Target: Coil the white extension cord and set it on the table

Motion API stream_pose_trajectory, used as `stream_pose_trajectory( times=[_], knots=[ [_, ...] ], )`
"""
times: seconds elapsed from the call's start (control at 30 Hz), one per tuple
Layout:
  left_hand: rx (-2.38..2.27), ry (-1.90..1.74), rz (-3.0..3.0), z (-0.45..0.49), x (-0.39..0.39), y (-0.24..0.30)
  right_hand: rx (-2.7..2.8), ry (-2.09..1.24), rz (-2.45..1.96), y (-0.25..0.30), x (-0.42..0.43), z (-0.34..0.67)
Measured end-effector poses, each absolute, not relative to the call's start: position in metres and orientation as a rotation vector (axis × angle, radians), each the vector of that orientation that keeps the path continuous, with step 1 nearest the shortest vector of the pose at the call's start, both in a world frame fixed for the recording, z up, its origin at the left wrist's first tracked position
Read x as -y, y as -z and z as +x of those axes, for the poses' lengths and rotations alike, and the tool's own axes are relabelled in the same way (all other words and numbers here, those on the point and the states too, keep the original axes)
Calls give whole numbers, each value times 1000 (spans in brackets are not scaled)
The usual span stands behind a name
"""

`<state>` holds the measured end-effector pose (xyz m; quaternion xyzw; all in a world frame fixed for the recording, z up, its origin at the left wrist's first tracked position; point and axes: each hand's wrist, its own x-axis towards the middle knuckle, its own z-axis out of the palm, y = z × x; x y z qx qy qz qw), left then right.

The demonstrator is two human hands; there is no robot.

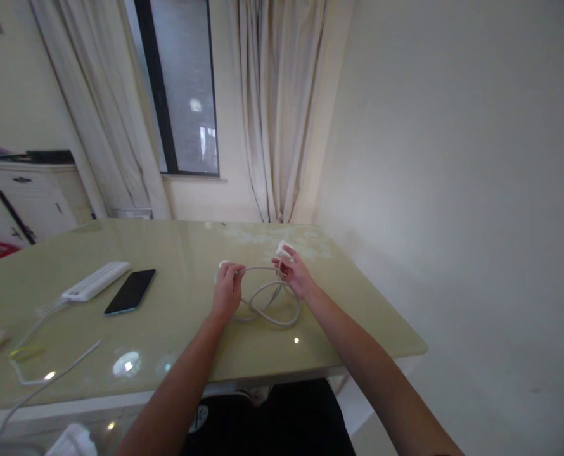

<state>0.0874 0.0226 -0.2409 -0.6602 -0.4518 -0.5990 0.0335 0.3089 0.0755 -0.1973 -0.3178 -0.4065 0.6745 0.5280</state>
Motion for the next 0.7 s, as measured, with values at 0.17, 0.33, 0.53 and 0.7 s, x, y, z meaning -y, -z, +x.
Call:
stream_pose_trajectory(
  times=[0.17,0.33,0.53,0.7],
  knots=[
    [1580,1787,-2005,75,-34,244,663,-1189,-683,200,-95,318],
    [1872,1638,-1992,65,-49,255,554,-1084,-745,217,-98,340],
    [1923,1326,-1908,73,-35,250,690,-1223,-927,243,-94,339],
    [1267,971,-2355,115,0,239,1169,-1026,-1187,256,-96,328]
  ],
)
